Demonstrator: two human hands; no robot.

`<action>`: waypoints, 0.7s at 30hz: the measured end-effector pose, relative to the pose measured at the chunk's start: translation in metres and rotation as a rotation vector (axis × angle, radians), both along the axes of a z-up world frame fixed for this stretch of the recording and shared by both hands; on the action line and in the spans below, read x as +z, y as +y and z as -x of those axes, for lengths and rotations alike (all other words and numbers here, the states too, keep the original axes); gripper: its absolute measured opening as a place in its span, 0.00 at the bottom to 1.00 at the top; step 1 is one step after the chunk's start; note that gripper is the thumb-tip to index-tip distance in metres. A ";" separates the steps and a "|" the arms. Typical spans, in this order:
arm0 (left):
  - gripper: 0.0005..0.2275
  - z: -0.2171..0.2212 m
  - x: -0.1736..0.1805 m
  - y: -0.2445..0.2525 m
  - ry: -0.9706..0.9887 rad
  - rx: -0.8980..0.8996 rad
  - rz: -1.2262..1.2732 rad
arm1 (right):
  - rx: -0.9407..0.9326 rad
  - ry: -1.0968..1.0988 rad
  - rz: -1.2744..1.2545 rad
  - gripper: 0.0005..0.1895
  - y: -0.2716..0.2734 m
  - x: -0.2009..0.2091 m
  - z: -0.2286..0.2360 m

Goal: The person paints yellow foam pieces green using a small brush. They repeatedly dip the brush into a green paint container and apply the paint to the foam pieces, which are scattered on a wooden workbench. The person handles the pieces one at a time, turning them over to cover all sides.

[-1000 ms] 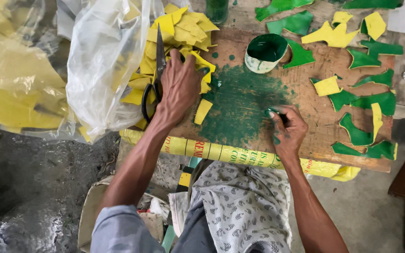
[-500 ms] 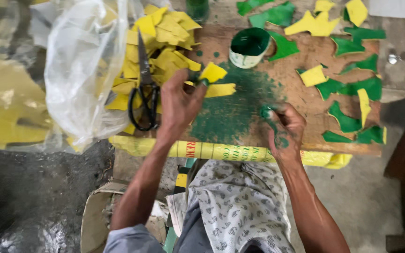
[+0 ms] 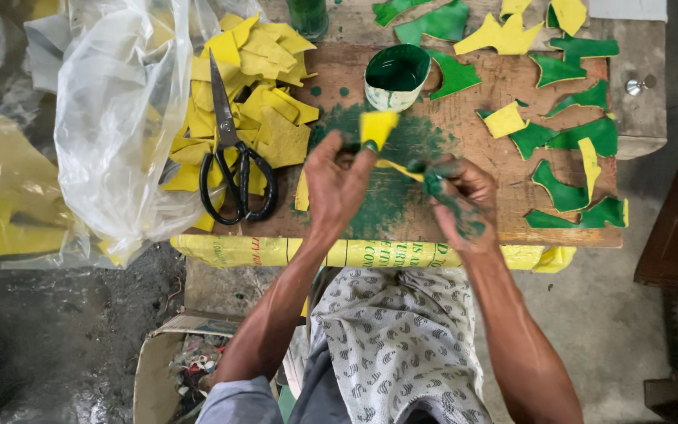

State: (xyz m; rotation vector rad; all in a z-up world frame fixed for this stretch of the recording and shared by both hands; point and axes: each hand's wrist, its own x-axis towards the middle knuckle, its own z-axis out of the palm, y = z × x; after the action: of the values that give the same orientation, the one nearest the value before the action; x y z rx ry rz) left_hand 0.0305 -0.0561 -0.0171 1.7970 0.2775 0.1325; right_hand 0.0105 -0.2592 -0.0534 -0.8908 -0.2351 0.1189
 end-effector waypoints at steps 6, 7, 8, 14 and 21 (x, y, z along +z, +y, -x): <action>0.14 0.005 -0.002 -0.005 -0.322 0.009 -0.097 | 0.163 -0.066 0.356 0.05 -0.039 0.016 -0.011; 0.14 0.005 -0.009 -0.010 -0.188 -0.012 -0.116 | 0.192 -0.068 0.480 0.06 -0.042 0.016 -0.010; 0.14 0.006 -0.017 -0.014 -0.055 -0.034 -0.134 | 0.222 -0.070 0.603 0.07 -0.043 0.016 -0.008; 0.08 0.003 -0.041 -0.026 -0.086 -0.136 -0.062 | 0.153 -0.306 0.826 0.09 -0.024 0.003 0.030; 0.10 0.010 -0.042 -0.036 -0.066 -0.304 0.200 | -0.505 -0.056 0.373 0.07 -0.051 -0.007 0.018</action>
State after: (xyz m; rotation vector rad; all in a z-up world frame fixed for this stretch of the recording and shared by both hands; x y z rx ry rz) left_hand 0.0209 -0.0922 -0.0592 1.6120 -0.0307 -0.0501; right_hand -0.0071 -0.3100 -0.0607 -1.3004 -0.0323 -0.3422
